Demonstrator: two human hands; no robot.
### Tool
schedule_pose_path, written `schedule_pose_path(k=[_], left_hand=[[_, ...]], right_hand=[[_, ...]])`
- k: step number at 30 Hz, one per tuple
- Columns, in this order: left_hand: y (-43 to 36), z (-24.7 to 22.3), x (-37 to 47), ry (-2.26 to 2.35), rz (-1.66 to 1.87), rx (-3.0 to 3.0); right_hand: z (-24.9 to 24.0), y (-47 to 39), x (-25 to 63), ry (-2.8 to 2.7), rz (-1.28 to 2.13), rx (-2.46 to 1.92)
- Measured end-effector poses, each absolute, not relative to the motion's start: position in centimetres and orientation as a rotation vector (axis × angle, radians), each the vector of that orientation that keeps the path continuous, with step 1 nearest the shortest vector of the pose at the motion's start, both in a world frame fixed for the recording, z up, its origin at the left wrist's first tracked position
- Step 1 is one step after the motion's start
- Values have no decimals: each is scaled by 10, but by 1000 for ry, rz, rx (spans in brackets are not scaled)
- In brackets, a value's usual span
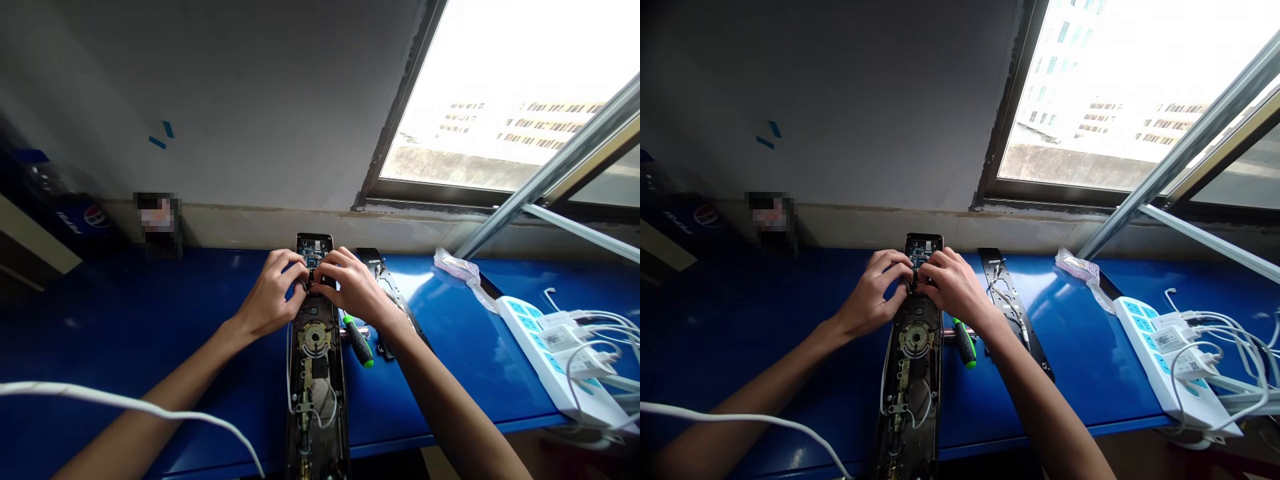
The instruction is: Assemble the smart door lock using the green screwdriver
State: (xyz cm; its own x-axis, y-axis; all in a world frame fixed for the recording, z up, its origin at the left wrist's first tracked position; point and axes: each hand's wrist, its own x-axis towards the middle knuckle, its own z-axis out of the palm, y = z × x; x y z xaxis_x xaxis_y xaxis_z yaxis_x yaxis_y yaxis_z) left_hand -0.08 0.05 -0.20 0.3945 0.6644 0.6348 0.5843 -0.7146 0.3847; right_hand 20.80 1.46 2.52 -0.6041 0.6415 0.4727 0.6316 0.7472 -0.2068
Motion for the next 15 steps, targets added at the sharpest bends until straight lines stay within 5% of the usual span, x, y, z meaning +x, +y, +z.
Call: schedule_pose_path(k=[15], left_hand=[[-6, 4, 20, 1042, 1288, 2705]], right_hand=[[30, -12, 258, -2267, 158, -1263]])
